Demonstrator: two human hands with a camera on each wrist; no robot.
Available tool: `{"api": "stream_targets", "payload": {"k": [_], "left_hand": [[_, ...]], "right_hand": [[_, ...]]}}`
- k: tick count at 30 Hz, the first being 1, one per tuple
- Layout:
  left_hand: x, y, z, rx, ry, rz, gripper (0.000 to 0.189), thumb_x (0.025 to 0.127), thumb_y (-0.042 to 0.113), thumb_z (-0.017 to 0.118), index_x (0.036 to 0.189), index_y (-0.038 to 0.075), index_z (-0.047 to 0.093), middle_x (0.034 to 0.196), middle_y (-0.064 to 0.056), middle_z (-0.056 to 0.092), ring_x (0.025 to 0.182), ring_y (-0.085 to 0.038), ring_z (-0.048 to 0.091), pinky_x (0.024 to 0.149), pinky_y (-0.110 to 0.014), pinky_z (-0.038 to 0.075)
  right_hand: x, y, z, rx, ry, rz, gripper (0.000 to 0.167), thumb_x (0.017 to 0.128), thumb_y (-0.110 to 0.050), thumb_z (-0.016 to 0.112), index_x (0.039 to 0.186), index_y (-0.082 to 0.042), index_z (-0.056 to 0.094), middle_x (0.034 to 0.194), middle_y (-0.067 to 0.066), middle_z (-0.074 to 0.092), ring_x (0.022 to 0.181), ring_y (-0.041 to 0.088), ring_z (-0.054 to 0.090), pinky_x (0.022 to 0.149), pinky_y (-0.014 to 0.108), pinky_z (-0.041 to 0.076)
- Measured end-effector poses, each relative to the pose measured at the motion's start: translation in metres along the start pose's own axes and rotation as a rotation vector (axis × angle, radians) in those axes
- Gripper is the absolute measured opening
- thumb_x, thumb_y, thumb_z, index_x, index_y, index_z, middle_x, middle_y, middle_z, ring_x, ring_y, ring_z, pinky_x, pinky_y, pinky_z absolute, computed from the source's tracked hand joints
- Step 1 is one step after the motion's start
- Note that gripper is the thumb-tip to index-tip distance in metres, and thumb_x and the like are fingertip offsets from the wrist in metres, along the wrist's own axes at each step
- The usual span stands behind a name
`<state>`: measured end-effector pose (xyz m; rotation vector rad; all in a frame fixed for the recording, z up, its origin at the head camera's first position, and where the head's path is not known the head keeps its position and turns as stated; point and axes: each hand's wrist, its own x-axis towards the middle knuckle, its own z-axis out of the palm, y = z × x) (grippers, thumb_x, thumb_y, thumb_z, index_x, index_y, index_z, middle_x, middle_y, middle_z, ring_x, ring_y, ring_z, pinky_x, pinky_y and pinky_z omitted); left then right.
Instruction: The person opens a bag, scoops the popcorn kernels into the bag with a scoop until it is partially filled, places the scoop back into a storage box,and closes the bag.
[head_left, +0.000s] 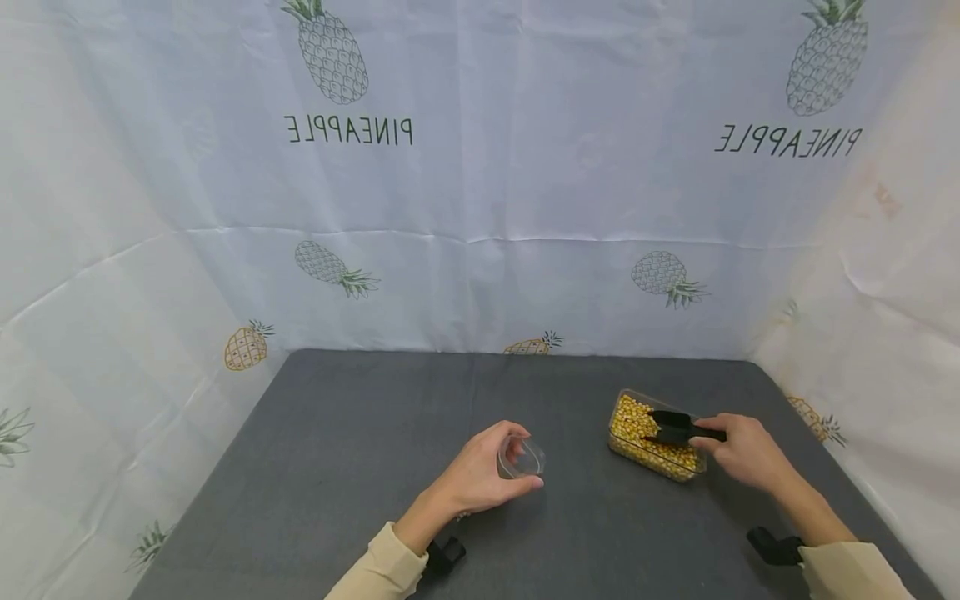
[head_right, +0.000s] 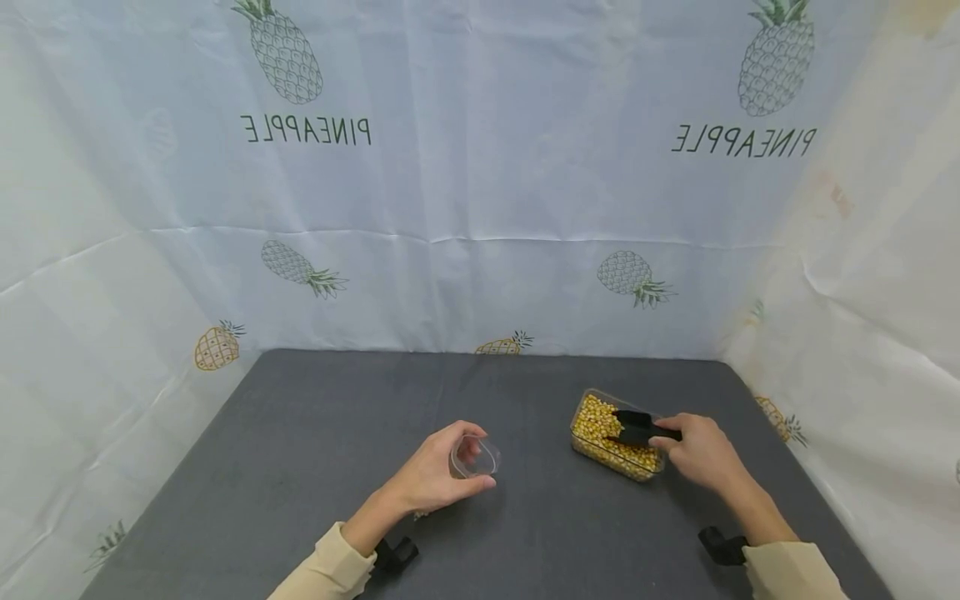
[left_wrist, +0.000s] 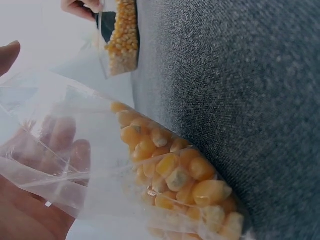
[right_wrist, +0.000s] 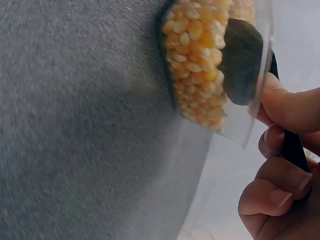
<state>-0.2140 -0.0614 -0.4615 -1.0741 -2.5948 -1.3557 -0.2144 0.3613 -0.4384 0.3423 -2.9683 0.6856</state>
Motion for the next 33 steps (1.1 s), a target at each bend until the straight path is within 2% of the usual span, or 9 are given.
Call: {"api": "stream_targets", "payload": {"k": [3, 7, 10, 12, 14, 17, 26, 30, 33], "left_hand": [[0.0, 0.0, -0.001, -0.002, -0.004, -0.006, 0.053, 0.089, 0.041, 0.078, 0.129, 0.012, 0.058, 0.105, -0.009, 0.064, 0.084, -0.003, 0.053, 0.075, -0.024, 0.049], [-0.001, 0.0, 0.0, 0.001, -0.008, -0.005, 0.053, 0.09, 0.041, 0.077, 0.129, 0.012, 0.058, 0.105, -0.009, 0.064, 0.084, -0.003, 0.053, 0.076, -0.024, 0.049], [-0.001, 0.0, 0.0, 0.003, -0.005, -0.002, 0.054, 0.09, 0.04, 0.077, 0.129, 0.008, 0.058, 0.105, -0.009, 0.064, 0.084, -0.003, 0.053, 0.076, -0.024, 0.049], [-0.002, 0.0, 0.0, 0.004, -0.004, -0.001, 0.056, 0.091, 0.04, 0.077, 0.13, 0.005, 0.058, 0.105, -0.009, 0.064, 0.084, -0.003, 0.053, 0.075, -0.024, 0.049], [-0.002, 0.0, 0.0, 0.007, -0.003, -0.001, 0.056, 0.091, 0.04, 0.077, 0.13, 0.004, 0.057, 0.105, -0.009, 0.064, 0.084, -0.003, 0.053, 0.076, -0.024, 0.049], [-0.002, 0.0, -0.001, 0.01, 0.002, 0.002, 0.056, 0.091, 0.04, 0.077, 0.13, 0.005, 0.057, 0.105, -0.009, 0.064, 0.084, -0.003, 0.054, 0.076, -0.025, 0.049], [-0.002, 0.0, -0.001, 0.025, 0.018, 0.003, 0.054, 0.09, 0.04, 0.077, 0.129, 0.009, 0.058, 0.104, -0.006, 0.064, 0.085, -0.004, 0.054, 0.076, -0.025, 0.049], [-0.002, 0.0, 0.0, 0.026, 0.027, -0.002, 0.052, 0.09, 0.04, 0.078, 0.129, 0.012, 0.057, 0.105, -0.007, 0.064, 0.085, -0.004, 0.054, 0.076, -0.025, 0.049], [-0.002, 0.0, 0.0, 0.023, 0.028, -0.011, 0.053, 0.09, 0.04, 0.078, 0.129, 0.009, 0.058, 0.105, -0.008, 0.064, 0.085, -0.004, 0.054, 0.076, -0.025, 0.049]], "right_hand": [[0.001, -0.001, 0.005, 0.004, 0.012, -0.015, 0.034, 0.094, -0.013, 0.071, 0.118, 0.011, 0.069, 0.115, 0.033, 0.065, 0.096, 0.045, 0.065, 0.068, 0.047, 0.051], [0.001, -0.001, 0.009, 0.01, 0.022, -0.008, 0.033, 0.095, -0.012, 0.071, 0.118, 0.011, 0.069, 0.115, 0.033, 0.066, 0.088, 0.038, 0.066, 0.066, 0.045, 0.048], [0.0, 0.0, 0.013, 0.025, 0.036, 0.006, 0.033, 0.096, -0.014, 0.07, 0.119, 0.01, 0.069, 0.115, 0.033, 0.065, 0.088, 0.039, 0.066, 0.068, 0.048, 0.049], [-0.001, 0.001, 0.015, 0.037, 0.043, 0.025, 0.036, 0.098, -0.018, 0.069, 0.121, 0.01, 0.068, 0.12, 0.036, 0.062, 0.097, 0.047, 0.063, 0.076, 0.057, 0.051], [-0.003, 0.002, 0.016, 0.052, 0.05, 0.054, 0.04, 0.099, -0.022, 0.068, 0.123, 0.01, 0.067, 0.127, 0.04, 0.056, 0.112, 0.057, 0.055, 0.084, 0.065, 0.048], [-0.006, 0.005, 0.017, 0.072, 0.052, 0.091, 0.044, 0.101, -0.027, 0.066, 0.126, 0.01, 0.065, 0.134, 0.044, 0.049, 0.121, 0.062, 0.047, 0.089, 0.07, 0.043], [-0.014, 0.012, 0.017, 0.138, 0.038, 0.121, 0.049, 0.102, -0.031, 0.063, 0.13, 0.01, 0.063, 0.132, 0.039, 0.054, 0.118, 0.06, 0.05, 0.084, 0.064, 0.049], [-0.017, 0.013, 0.017, 0.183, 0.021, 0.147, 0.054, 0.103, -0.034, 0.062, 0.133, 0.01, 0.06, 0.136, 0.04, 0.051, 0.122, 0.061, 0.047, 0.085, 0.065, 0.049], [-0.019, 0.014, 0.017, 0.215, 0.014, 0.175, 0.057, 0.103, -0.037, 0.062, 0.136, 0.01, 0.058, 0.139, 0.04, 0.048, 0.124, 0.062, 0.044, 0.087, 0.065, 0.048]]}}
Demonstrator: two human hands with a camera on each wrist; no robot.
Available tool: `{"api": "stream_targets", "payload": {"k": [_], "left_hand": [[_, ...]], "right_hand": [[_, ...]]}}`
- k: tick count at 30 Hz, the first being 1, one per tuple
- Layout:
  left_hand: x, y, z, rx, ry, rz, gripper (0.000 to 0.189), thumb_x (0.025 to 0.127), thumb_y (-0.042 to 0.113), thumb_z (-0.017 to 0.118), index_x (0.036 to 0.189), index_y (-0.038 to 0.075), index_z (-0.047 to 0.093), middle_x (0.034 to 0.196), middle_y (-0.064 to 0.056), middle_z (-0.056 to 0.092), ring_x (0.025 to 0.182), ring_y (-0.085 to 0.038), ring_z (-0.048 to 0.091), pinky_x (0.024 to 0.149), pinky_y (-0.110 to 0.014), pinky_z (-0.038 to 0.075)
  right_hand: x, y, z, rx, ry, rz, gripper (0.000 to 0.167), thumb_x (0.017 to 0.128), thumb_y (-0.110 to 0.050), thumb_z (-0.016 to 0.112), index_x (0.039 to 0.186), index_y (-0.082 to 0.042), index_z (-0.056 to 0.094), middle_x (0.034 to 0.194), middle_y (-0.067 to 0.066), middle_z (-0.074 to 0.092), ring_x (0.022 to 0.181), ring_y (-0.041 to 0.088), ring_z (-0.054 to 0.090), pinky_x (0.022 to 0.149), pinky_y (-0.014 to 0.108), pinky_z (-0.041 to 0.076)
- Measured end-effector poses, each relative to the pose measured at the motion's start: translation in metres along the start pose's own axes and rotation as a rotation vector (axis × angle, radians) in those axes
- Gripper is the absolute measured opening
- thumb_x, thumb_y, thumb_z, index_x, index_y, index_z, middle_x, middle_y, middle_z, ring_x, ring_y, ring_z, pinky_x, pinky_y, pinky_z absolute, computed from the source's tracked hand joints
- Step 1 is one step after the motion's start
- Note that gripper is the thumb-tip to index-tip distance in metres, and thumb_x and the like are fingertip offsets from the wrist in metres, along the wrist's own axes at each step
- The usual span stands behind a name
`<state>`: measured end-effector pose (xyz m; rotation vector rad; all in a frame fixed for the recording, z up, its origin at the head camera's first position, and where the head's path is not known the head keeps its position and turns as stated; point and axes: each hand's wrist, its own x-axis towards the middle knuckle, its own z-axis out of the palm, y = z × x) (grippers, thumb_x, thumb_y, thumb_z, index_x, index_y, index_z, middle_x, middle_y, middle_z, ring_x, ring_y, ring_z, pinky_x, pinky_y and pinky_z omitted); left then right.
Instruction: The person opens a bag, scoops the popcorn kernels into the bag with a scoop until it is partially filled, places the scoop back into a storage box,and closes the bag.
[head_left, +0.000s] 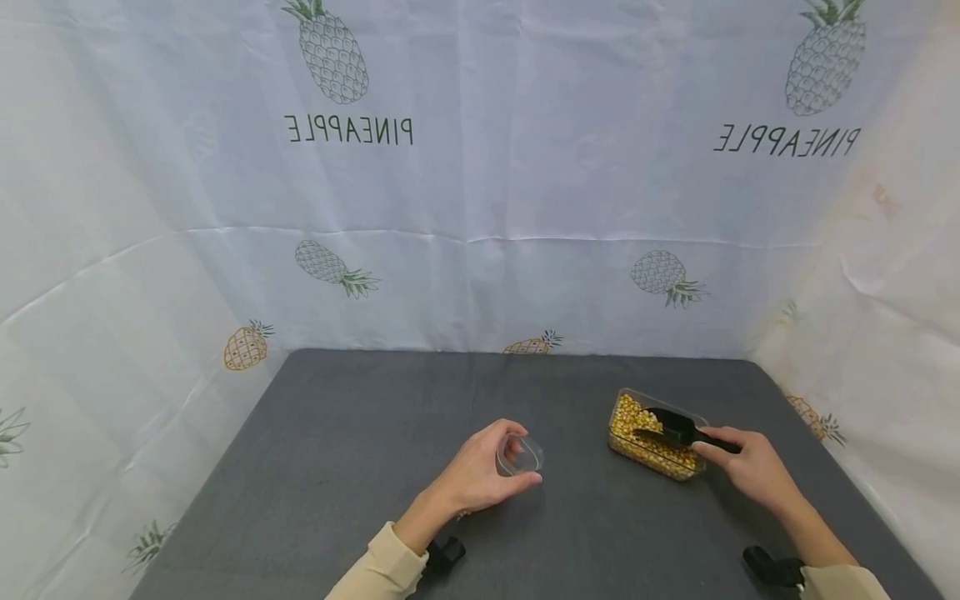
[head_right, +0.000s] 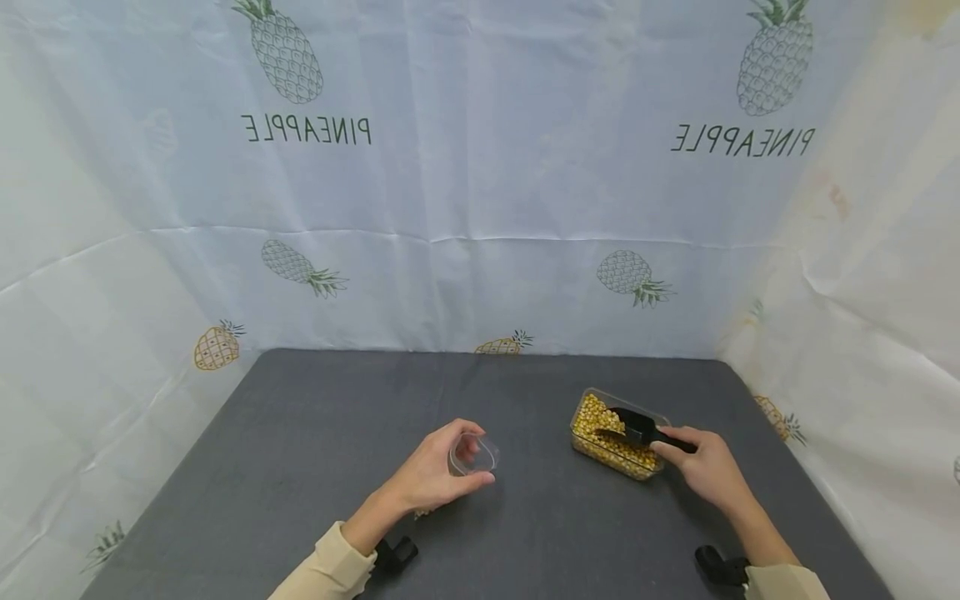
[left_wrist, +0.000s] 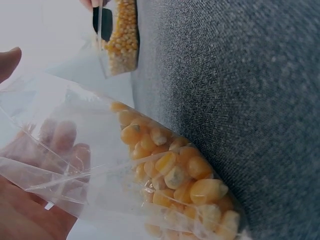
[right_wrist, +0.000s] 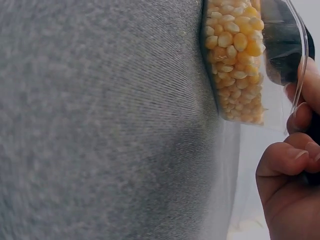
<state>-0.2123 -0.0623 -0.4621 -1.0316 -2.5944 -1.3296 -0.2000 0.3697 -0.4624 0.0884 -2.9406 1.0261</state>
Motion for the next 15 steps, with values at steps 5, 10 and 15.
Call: {"api": "stream_targets", "payload": {"k": [5, 10, 15], "left_hand": [[0.0003, 0.0001, -0.0006, 0.001, -0.003, -0.009, 0.053, 0.09, 0.04, 0.078, 0.129, 0.01, 0.058, 0.105, -0.008, 0.064, 0.085, -0.004, 0.054, 0.076, -0.025, 0.048], [0.0008, 0.0, -0.0007, -0.001, -0.005, -0.012, 0.054, 0.09, 0.041, 0.077, 0.13, 0.011, 0.057, 0.105, -0.008, 0.064, 0.086, -0.004, 0.054, 0.076, -0.026, 0.048], [0.0006, -0.0003, -0.0003, -0.002, -0.006, -0.017, 0.057, 0.09, 0.042, 0.077, 0.13, 0.007, 0.057, 0.106, -0.007, 0.063, 0.085, -0.004, 0.054, 0.076, -0.026, 0.048]], "right_hand": [[-0.0021, 0.0012, 0.0003, 0.053, -0.001, 0.021, 0.059, 0.103, -0.037, 0.061, 0.138, 0.011, 0.055, 0.141, 0.041, 0.046, 0.127, 0.062, 0.042, 0.089, 0.066, 0.047], [-0.0045, 0.0017, 0.0014, 0.093, 0.016, 0.012, 0.058, 0.103, -0.034, 0.062, 0.138, 0.012, 0.055, 0.142, 0.042, 0.044, 0.129, 0.063, 0.039, 0.092, 0.068, 0.044], [-0.0067, 0.0007, 0.0019, 0.122, 0.022, 0.007, 0.058, 0.103, -0.033, 0.062, 0.139, 0.013, 0.054, 0.144, 0.044, 0.04, 0.132, 0.064, 0.033, 0.094, 0.07, 0.04]]}}
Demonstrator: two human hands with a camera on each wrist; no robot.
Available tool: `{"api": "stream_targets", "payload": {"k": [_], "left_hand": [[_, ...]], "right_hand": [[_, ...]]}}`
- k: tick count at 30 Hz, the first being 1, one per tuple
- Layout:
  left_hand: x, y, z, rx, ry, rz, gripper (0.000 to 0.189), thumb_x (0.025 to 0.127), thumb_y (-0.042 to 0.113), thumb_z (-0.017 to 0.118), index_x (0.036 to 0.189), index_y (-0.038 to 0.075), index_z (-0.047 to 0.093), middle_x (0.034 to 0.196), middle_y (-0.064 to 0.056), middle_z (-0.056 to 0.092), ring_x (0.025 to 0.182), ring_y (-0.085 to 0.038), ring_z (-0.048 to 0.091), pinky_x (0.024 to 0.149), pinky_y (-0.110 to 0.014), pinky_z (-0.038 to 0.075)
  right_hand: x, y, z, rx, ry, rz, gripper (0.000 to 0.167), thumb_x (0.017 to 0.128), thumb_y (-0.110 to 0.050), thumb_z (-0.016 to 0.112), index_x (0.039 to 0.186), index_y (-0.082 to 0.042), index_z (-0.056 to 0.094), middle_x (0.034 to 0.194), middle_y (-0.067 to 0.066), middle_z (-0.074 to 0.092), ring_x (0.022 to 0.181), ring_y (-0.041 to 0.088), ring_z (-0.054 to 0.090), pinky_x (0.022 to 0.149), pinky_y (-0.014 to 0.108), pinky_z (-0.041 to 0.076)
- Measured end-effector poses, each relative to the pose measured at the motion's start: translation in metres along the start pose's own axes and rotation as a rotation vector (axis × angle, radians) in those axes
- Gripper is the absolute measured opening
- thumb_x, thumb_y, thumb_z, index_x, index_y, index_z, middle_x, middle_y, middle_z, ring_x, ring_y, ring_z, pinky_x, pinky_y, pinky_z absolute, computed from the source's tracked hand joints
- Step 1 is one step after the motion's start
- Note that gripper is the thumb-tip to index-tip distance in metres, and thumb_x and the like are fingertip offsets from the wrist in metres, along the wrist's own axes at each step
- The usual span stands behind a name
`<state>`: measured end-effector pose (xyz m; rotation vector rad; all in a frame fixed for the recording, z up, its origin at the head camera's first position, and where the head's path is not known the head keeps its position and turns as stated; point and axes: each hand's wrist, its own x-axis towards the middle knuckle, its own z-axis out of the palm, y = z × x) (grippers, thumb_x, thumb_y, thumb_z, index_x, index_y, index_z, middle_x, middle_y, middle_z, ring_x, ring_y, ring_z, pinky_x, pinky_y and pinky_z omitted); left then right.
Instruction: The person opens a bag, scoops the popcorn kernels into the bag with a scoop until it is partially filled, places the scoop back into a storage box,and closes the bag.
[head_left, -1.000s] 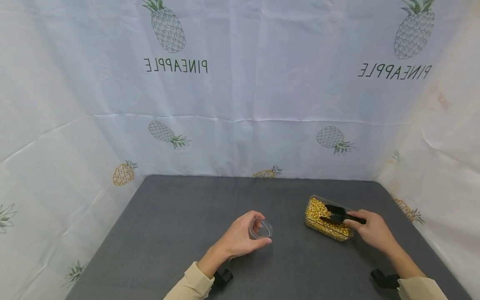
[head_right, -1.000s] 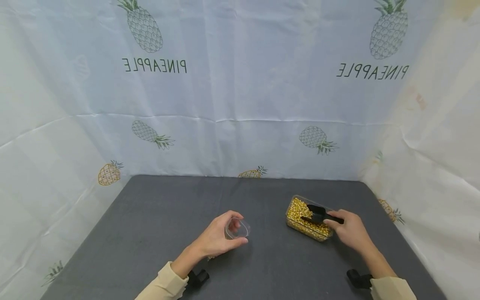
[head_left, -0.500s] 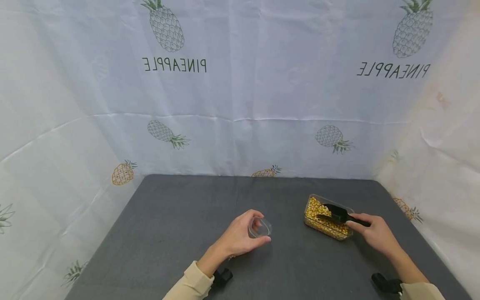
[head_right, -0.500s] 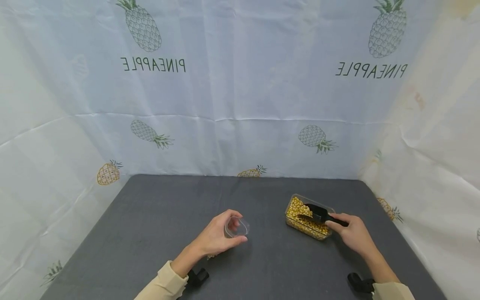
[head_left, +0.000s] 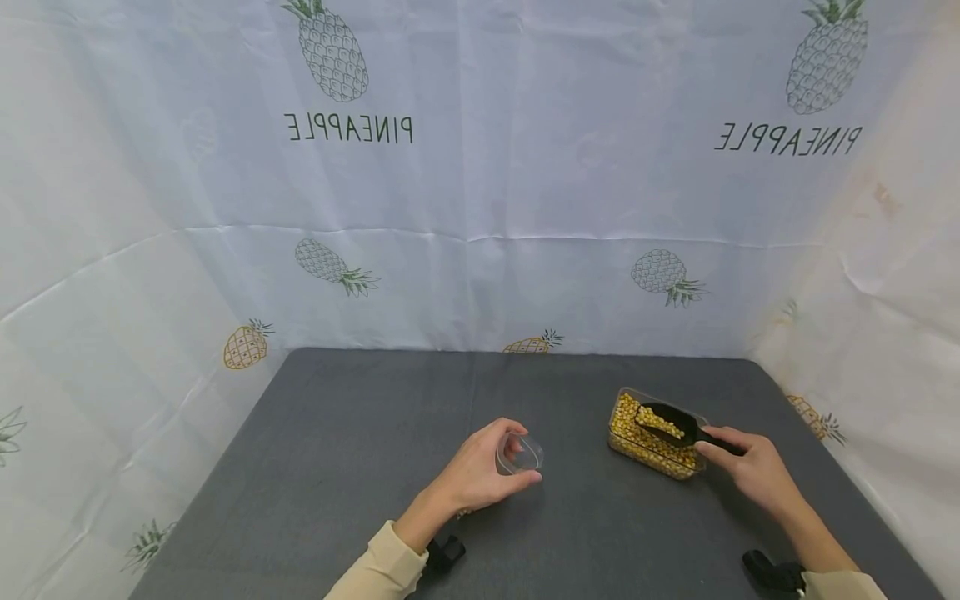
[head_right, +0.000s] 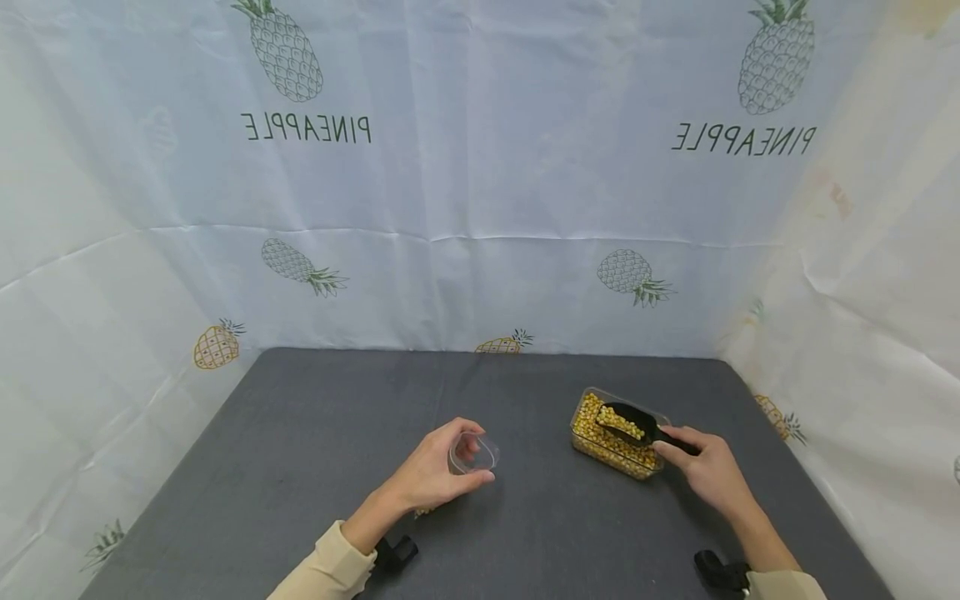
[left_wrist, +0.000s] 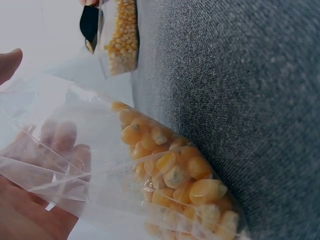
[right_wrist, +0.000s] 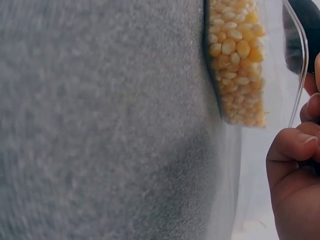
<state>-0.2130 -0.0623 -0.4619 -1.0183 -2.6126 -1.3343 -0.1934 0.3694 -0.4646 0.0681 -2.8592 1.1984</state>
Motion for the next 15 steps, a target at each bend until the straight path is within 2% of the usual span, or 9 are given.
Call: {"api": "stream_targets", "payload": {"k": [7, 15], "left_hand": [[0.0, 0.0, 0.0, 0.0, 0.0, 0.004, 0.055, 0.09, 0.042, 0.077, 0.13, 0.01, 0.057, 0.105, -0.008, 0.064, 0.084, -0.004, 0.053, 0.075, -0.026, 0.048], [0.0, 0.0, 0.0, 0.004, 0.001, 0.002, 0.055, 0.09, 0.042, 0.077, 0.129, 0.01, 0.058, 0.104, -0.008, 0.064, 0.084, -0.004, 0.053, 0.075, -0.026, 0.048]], "right_hand": [[-0.004, -0.006, 0.0, 0.022, -0.005, -0.011, 0.057, 0.103, -0.031, 0.062, 0.139, 0.012, 0.053, 0.146, 0.046, 0.034, 0.133, 0.065, 0.03, 0.095, 0.071, 0.04], [-0.007, -0.018, 0.001, 0.044, -0.011, -0.053, 0.052, 0.102, -0.027, 0.065, 0.138, 0.01, 0.056, 0.147, 0.044, 0.035, 0.134, 0.065, 0.03, 0.094, 0.072, 0.038]]}}
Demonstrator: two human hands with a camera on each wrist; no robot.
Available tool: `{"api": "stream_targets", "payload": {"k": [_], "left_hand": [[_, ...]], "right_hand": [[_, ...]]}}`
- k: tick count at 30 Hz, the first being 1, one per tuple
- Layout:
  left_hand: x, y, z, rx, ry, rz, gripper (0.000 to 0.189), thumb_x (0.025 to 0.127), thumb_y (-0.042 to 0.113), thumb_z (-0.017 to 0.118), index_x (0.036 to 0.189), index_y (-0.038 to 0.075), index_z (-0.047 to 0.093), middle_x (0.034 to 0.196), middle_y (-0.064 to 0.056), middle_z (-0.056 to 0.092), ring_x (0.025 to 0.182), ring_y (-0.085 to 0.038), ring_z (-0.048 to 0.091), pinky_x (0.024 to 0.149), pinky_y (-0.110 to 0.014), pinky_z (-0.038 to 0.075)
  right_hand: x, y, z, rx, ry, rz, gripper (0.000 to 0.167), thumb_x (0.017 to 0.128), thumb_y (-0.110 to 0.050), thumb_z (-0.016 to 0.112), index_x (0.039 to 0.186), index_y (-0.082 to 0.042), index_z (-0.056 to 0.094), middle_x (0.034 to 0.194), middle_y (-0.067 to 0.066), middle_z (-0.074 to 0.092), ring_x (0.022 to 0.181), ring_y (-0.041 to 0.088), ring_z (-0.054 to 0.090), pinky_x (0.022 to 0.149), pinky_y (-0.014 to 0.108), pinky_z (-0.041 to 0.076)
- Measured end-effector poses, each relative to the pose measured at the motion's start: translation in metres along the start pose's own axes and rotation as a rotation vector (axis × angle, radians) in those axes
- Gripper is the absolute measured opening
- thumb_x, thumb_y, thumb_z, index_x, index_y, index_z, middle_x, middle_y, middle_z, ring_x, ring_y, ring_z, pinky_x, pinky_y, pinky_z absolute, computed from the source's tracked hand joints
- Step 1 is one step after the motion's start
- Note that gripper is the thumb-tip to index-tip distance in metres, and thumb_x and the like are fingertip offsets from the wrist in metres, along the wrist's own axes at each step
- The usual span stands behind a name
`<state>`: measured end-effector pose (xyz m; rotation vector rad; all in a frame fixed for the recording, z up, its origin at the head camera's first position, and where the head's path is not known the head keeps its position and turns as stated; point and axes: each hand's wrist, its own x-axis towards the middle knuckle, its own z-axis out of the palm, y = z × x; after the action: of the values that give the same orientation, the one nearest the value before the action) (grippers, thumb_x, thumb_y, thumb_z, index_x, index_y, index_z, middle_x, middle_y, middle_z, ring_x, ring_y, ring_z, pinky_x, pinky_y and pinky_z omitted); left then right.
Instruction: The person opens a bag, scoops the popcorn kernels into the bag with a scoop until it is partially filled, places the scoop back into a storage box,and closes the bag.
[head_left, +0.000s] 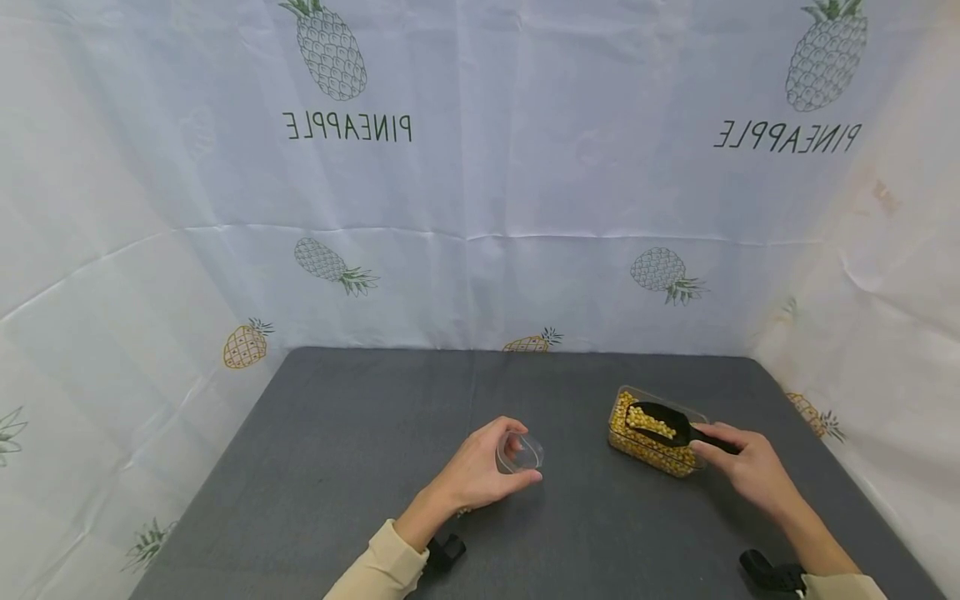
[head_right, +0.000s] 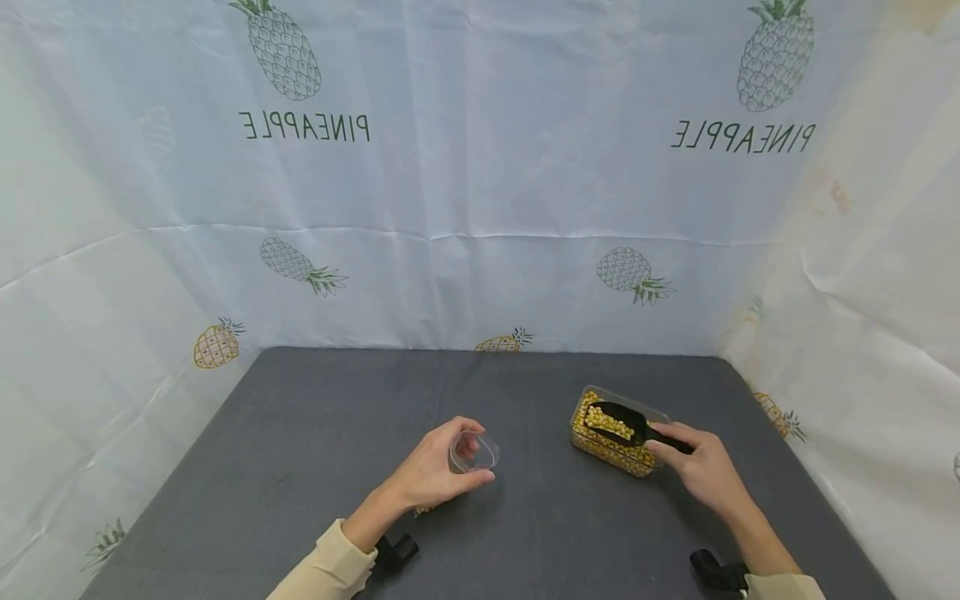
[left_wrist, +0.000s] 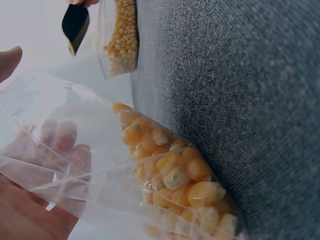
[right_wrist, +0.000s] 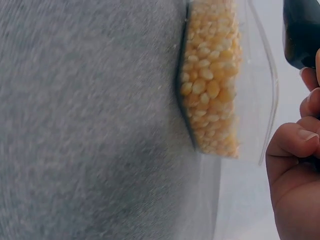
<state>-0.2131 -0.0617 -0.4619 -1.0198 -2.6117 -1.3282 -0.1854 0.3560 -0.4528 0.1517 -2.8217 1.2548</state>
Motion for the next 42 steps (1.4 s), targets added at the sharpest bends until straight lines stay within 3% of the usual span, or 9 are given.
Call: {"api": "stream_targets", "payload": {"k": [4, 10, 23, 35, 42], "left_hand": [[0.0, 0.0, 0.0, -0.001, -0.001, -0.005, 0.053, 0.09, 0.042, 0.077, 0.129, 0.013, 0.057, 0.104, -0.008, 0.064, 0.084, -0.004, 0.053, 0.076, -0.026, 0.048], [-0.001, 0.001, 0.0, 0.0, 0.001, 0.0, 0.057, 0.089, 0.042, 0.077, 0.13, 0.007, 0.058, 0.104, -0.008, 0.063, 0.085, -0.004, 0.053, 0.076, -0.026, 0.048], [0.0, 0.001, 0.0, -0.011, -0.011, 0.004, 0.057, 0.09, 0.042, 0.077, 0.13, 0.005, 0.058, 0.105, -0.009, 0.064, 0.085, -0.005, 0.053, 0.076, -0.026, 0.048], [-0.001, -0.001, 0.001, 0.0, -0.005, 0.008, 0.058, 0.09, 0.043, 0.077, 0.13, 0.005, 0.058, 0.103, -0.003, 0.063, 0.086, -0.005, 0.054, 0.076, -0.026, 0.048], [0.0, -0.001, 0.001, 0.006, -0.008, 0.002, 0.057, 0.09, 0.043, 0.077, 0.13, 0.008, 0.058, 0.104, -0.005, 0.063, 0.086, -0.005, 0.054, 0.077, -0.026, 0.049]], "right_hand": [[0.0, -0.008, 0.002, -0.009, -0.003, -0.017, 0.051, 0.102, -0.027, 0.065, 0.137, 0.009, 0.058, 0.146, 0.043, 0.038, 0.134, 0.064, 0.032, 0.094, 0.072, 0.04], [0.001, -0.021, 0.006, -0.029, -0.007, -0.043, 0.048, 0.101, -0.025, 0.067, 0.135, 0.008, 0.06, 0.145, 0.041, 0.042, 0.133, 0.063, 0.034, 0.094, 0.073, 0.038], [-0.001, -0.041, 0.011, -0.011, -0.013, -0.097, 0.043, 0.098, -0.02, 0.07, 0.131, 0.007, 0.064, 0.14, 0.038, 0.05, 0.136, 0.061, 0.033, 0.097, 0.075, 0.031], [-0.001, -0.056, 0.015, -0.02, -0.008, -0.157, 0.037, 0.096, -0.018, 0.071, 0.126, 0.004, 0.068, 0.135, 0.035, 0.055, 0.132, 0.059, 0.039, 0.095, 0.075, 0.034], [0.002, -0.066, 0.016, -0.02, -0.014, -0.186, 0.035, 0.096, -0.018, 0.072, 0.124, 0.002, 0.07, 0.134, 0.034, 0.057, 0.131, 0.057, 0.042, 0.095, 0.076, 0.033]]}}
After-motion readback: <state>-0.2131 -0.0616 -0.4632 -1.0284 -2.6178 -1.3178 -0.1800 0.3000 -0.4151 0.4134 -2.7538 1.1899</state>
